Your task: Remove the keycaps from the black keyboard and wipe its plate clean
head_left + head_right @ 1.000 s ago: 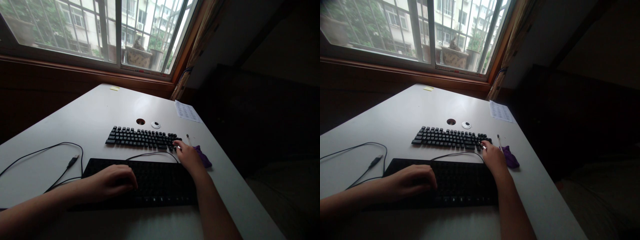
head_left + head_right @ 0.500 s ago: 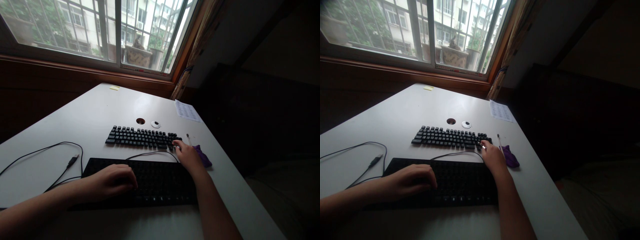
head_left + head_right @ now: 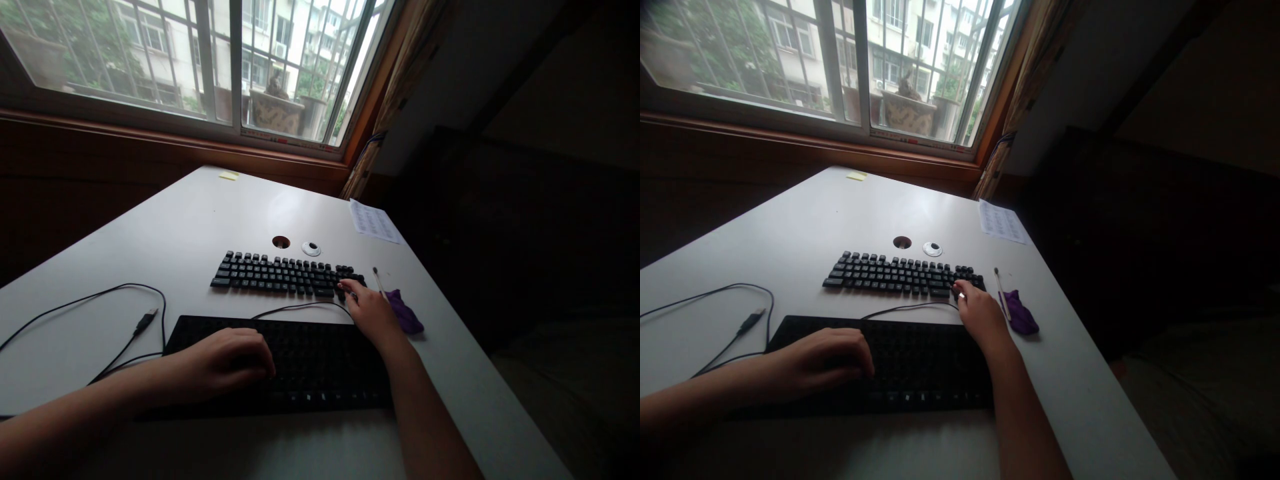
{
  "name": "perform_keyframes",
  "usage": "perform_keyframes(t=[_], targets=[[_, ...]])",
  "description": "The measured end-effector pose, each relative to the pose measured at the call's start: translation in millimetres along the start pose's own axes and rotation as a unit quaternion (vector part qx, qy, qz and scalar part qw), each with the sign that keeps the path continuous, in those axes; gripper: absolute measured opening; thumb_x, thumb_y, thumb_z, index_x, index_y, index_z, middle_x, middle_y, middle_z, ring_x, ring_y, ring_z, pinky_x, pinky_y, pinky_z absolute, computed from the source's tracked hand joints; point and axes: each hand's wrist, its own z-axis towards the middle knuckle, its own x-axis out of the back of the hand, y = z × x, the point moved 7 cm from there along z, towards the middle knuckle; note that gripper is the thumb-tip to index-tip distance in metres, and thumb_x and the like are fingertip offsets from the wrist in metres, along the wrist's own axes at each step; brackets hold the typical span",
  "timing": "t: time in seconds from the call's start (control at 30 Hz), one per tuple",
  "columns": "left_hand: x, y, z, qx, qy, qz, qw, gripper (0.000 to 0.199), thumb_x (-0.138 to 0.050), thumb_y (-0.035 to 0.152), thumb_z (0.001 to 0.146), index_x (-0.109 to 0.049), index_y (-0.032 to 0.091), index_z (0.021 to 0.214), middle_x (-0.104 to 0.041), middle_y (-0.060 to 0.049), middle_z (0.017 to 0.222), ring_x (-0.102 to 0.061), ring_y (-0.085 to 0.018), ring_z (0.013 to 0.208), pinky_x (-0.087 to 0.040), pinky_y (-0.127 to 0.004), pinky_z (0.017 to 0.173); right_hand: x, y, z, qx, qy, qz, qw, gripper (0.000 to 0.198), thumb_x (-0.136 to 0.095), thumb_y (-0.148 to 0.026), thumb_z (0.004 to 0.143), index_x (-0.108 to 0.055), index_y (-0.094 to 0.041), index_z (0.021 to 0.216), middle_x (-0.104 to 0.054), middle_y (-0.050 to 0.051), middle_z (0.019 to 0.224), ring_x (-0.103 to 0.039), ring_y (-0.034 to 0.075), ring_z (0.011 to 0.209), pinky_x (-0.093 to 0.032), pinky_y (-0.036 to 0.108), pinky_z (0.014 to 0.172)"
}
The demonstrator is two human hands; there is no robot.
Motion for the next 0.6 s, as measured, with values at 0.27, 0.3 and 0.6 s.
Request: perform_keyframes(t=[0.27, 0.3, 0.6], targets=[[-0.7, -2.4, -0.7, -0.002, -0.001, -0.005, 1.0, 0.015, -0.057, 0.023, 0.1, -0.07, 0.019, 0.106, -0.071, -0.007, 0.099, -0.068, -0.019, 0.091, -0.056, -0.026, 0.08, -1.5, -0.9, 0.2, 0.005, -0.002, 0.012, 1.0, 0.04, -0.055, -0.013, 0.092, -0.063, -0.027, 0.129, -0.075, 0.003, 0.124, -0.072, 0.023, 0.111, -0.053, 0.033, 0.096], [-0.7, -2.3, -0.8, -0.002, 0.0, -0.004, 1.0, 0.015, -0.057, 0.023, 0.1, -0.07, 0.019, 0.106, -0.071, -0.007, 0.099, -0.068, -0.019, 0.09, -0.056, -0.026, 0.08, 0.1, 0.2, 0.3, 0.0, 0.004, 0.01, 1.0, 0.039, -0.054, -0.014, 0.092, -0.063, -0.027, 0.128, -0.075, 0.003, 0.123, -0.072, 0.023, 0.111, -0.053, 0.033, 0.096], [0.0, -2.2, -0.6, -0.002, -0.001, -0.006, 1.0, 0.014, -0.057, 0.021, 0.1, -0.07, 0.019, 0.106, -0.071, -0.007, 0.099, -0.068, -0.019, 0.09, -0.056, -0.026, 0.08, 8.5, 13.0, -0.1, -0.044, 0.042, -0.019, 0.998, 0.037, -0.053, -0.016, 0.091, -0.066, -0.027, 0.123, -0.078, 0.005, 0.116, -0.074, 0.027, 0.103, -0.054, 0.036, 0.088]])
